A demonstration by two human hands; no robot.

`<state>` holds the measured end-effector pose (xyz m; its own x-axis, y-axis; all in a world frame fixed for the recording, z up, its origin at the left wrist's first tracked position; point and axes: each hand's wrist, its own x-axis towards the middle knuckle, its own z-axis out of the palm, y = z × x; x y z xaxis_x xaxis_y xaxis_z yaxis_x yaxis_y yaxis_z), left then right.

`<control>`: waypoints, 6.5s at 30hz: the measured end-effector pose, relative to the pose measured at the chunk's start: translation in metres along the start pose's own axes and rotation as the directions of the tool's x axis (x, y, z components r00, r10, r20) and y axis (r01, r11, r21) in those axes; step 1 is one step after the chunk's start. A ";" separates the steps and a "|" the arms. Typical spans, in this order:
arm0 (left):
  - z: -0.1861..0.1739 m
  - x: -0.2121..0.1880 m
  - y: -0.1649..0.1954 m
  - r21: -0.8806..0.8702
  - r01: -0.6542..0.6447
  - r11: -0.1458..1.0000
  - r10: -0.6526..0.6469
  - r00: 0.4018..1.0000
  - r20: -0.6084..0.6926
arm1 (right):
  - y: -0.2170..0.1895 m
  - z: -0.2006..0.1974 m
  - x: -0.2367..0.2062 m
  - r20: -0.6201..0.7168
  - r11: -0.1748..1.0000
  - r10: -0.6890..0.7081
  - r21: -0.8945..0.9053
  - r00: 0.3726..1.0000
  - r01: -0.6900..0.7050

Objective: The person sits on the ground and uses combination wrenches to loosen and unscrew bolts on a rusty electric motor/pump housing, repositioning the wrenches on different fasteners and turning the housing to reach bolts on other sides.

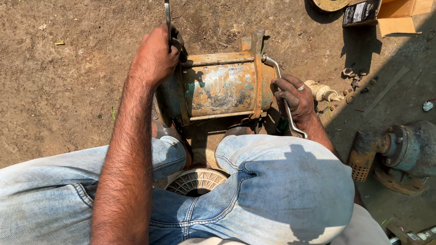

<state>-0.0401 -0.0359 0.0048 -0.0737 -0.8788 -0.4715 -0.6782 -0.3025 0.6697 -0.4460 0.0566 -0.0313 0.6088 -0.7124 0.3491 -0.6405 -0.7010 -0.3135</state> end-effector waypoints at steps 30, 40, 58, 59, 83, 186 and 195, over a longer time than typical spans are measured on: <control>0.009 0.011 -0.017 0.025 -0.039 0.999 0.039 0.999 -0.005 | 0.128 0.102 0.097 0.606 -0.057 0.755 0.440 0.250 -0.896; 0.005 0.001 -0.001 0.204 0.033 0.978 -0.025 0.999 -0.037 | 0.105 0.023 0.079 0.276 0.370 0.849 0.300 0.451 -0.879; -0.003 -0.002 -0.034 0.190 -0.116 0.975 0.139 0.984 -0.112 | 0.019 -0.017 0.036 0.087 0.332 0.846 0.685 0.525 -0.648; -0.007 -0.003 -0.031 0.191 -0.132 0.973 0.160 0.978 -0.136 | 0.017 -0.016 0.036 0.100 0.317 0.850 0.688 0.518 -0.653; 0.003 0.011 -0.030 0.119 0.024 0.993 -0.011 0.994 -0.105 | 0.012 -0.014 0.022 -0.054 0.428 0.775 0.779 0.630 -0.459; 0.008 0.016 -0.026 0.131 0.046 0.990 -0.035 0.996 -0.081 | 0.002 0.002 0.006 0.005 0.997 -0.052 0.065 0.999 0.052; 0.009 0.017 -0.035 0.139 0.026 0.990 -0.017 0.998 -0.066 | 0.110 0.038 0.112 0.216 0.683 0.656 0.238 0.723 -0.691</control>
<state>-0.0245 -0.0368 -0.0317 -0.0135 -0.8960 -0.4438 -0.7747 -0.2712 0.5712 -0.4307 -0.1010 -0.0600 0.1211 -0.9821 -0.1440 -0.7464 0.0055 -0.6655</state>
